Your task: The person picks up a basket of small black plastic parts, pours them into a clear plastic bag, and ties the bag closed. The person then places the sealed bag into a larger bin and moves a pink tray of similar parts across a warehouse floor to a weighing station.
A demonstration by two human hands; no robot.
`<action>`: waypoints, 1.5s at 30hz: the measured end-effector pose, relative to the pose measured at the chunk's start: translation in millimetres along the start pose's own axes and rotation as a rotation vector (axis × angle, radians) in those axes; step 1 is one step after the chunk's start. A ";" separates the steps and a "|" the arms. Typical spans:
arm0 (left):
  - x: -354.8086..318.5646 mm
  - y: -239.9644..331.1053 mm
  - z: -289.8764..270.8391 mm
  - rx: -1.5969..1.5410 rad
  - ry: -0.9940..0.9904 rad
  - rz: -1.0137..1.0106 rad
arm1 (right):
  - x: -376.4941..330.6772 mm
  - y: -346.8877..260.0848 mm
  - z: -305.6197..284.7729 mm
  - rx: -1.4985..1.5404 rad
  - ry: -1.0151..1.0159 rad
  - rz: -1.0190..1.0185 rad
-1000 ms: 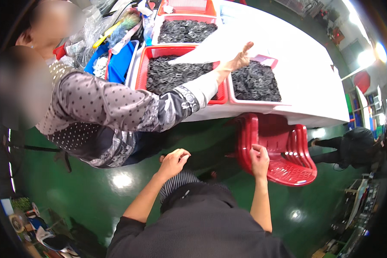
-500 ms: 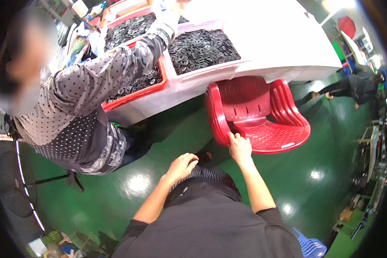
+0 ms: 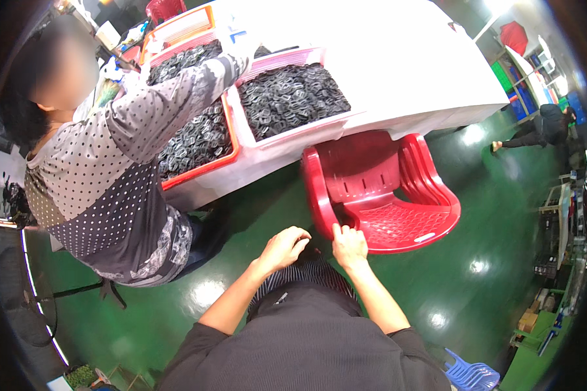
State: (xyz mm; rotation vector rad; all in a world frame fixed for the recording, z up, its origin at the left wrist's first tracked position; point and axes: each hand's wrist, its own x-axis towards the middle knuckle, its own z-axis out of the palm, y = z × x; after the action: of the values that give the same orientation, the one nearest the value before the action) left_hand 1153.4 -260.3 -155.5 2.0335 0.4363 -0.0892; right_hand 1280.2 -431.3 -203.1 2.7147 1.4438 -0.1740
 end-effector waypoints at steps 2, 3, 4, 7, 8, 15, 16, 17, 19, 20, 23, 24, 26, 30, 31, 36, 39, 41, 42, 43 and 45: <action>17.6 14.2 16.6 -0.070 0.048 0.083 | 1.2 7.3 0.7 0.134 0.025 -0.006; 31.3 30.2 24.9 -0.137 0.082 0.060 | 3.5 17.2 -15.1 0.243 0.018 -0.033; 52.1 55.7 34.5 -0.203 0.107 0.046 | 5.0 35.9 -25.1 0.319 0.049 -0.104; 113.7 123.7 80.6 -0.357 0.172 0.022 | 1.2 103.4 -33.2 0.727 0.155 -0.253; 134.0 141.9 103.3 -0.376 0.203 0.038 | -10.0 129.5 -34.3 0.925 0.138 -0.248; 329.2 253.2 326.5 -0.376 0.416 0.036 | -86.7 555.5 -64.1 1.443 0.014 -0.230; 353.2 268.6 358.7 -0.359 0.454 0.019 | -93.9 621.0 -63.2 1.406 0.017 -0.165; 383.1 288.5 402.8 -0.377 0.505 0.017 | -97.3 691.2 -52.6 1.284 0.019 -0.101; 433.9 361.8 464.0 -0.327 0.438 0.046 | -78.8 790.9 -59.8 1.215 -0.001 0.002; 450.1 390.3 479.9 -0.267 0.328 0.049 | -68.0 819.4 -68.7 1.236 -0.038 0.022; 513.8 442.1 516.7 -0.262 0.243 0.125 | -17.0 890.0 -97.1 1.223 -0.022 -0.225; 533.1 448.8 522.0 -0.278 0.236 0.105 | 6.4 903.8 -101.6 1.171 -0.019 -0.278; 574.8 458.7 521.9 -0.248 0.382 0.067 | 56.8 928.3 -101.6 1.065 -0.011 -0.384; 665.4 454.9 499.8 -0.302 0.573 -0.028 | 144.7 977.0 -81.3 1.034 -0.246 -0.621; 699.2 451.1 492.6 -0.232 0.647 0.067 | 164.4 993.0 -72.9 0.999 -0.322 -0.608; 844.9 490.6 448.3 0.066 0.699 0.381 | 288.4 1077.1 -57.1 0.923 -0.485 -0.381; 882.6 516.3 432.2 0.071 0.639 0.434 | 357.8 1098.4 -77.2 0.954 -0.591 -0.284; 911.4 505.1 415.9 0.106 0.705 0.377 | 430.4 1099.8 -76.4 1.013 -0.662 -0.335; 922.5 493.0 408.9 0.164 0.755 0.321 | 466.7 1100.1 -73.0 1.033 -0.712 -0.355; 934.5 466.4 399.2 0.253 0.895 0.263 | 510.7 1085.5 -73.8 0.945 -0.733 -0.440; 933.3 430.7 376.6 0.288 1.103 0.027 | 578.4 1060.1 -58.8 0.827 -0.736 -0.615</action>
State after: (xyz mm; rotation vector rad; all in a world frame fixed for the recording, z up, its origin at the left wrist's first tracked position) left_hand 2215.9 -519.0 -206.1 2.2167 1.1093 1.0827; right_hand 2484.1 -541.9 -217.5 2.0085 2.1166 -1.9038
